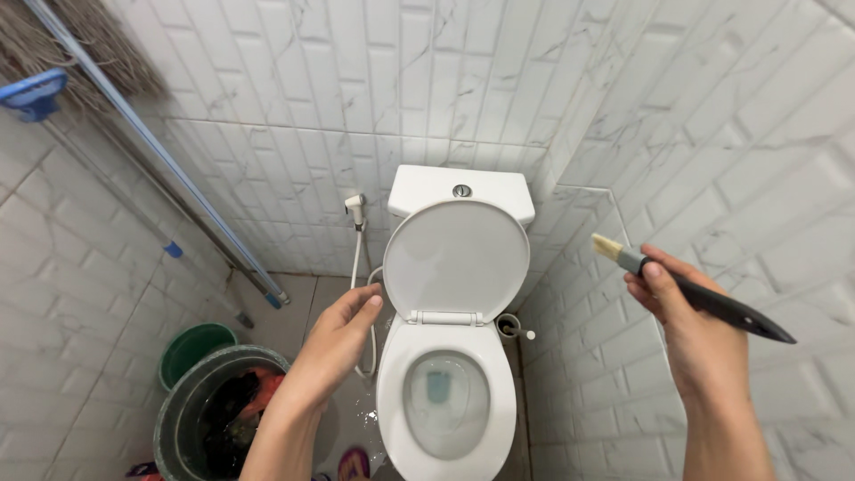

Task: The person scrubs the toilet tank lid, seat, and cistern interior using a brush. They rinse the brush under a handheld shower head and continue scrubbing the tank lid and cistern interior.

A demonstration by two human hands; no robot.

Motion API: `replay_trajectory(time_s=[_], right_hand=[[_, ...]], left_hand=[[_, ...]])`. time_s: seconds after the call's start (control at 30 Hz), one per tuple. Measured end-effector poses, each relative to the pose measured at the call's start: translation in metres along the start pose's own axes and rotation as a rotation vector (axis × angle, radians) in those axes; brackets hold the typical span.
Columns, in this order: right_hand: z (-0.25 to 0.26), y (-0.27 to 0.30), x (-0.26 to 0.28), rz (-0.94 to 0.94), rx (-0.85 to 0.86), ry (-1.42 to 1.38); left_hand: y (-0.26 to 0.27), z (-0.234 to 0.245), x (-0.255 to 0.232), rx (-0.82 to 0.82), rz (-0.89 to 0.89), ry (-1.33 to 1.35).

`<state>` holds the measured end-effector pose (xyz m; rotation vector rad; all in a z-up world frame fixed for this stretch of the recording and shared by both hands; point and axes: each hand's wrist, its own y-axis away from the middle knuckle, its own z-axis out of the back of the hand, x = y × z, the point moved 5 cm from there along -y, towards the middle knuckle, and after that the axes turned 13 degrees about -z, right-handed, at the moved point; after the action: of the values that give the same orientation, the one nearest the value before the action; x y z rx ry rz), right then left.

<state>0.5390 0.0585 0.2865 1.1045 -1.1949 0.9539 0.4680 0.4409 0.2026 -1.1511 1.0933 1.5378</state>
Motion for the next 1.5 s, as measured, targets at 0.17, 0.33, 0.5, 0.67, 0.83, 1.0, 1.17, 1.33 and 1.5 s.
replay_trajectory(time_s=[0.17,0.33,0.5,0.67,0.83,1.0,1.17,1.33,1.5], right_hand=[[-0.007,-0.017,-0.010,-0.070,-0.070,0.088],[-0.033,-0.021,-0.014,-0.096,-0.121,0.051],[-0.083,-0.050,-0.048,-0.253,-0.140,0.008],[-0.109,-0.074,-0.083,-0.320,-0.170,-0.150],[-0.120,-0.103,-0.101,-0.314,-0.064,-0.135],[-0.134,-0.155,-0.105,-0.227,0.149,-0.021],[-0.121,-0.168,-0.123,-0.209,0.174,0.171],[-0.123,-0.150,-0.150,-0.182,0.056,0.398],[-0.146,-0.120,-0.158,0.232,0.099,0.456]], left_hand=[[-0.062,-0.020,0.019,0.033,-0.138,0.004],[-0.157,-0.047,0.038,0.080,-0.096,-0.198],[-0.262,-0.079,0.045,0.110,-0.404,-0.469],[-0.323,-0.128,0.076,0.432,-0.320,-0.701],[-0.347,-0.152,0.093,0.538,-0.211,-0.917],[-0.315,-0.156,0.094,0.520,-0.139,-0.975],[-0.253,-0.146,0.089,0.455,-0.273,-1.001],[-0.190,-0.138,0.087,0.425,-0.394,-1.026],[-0.172,-0.134,0.086,0.384,-0.477,-0.966]])
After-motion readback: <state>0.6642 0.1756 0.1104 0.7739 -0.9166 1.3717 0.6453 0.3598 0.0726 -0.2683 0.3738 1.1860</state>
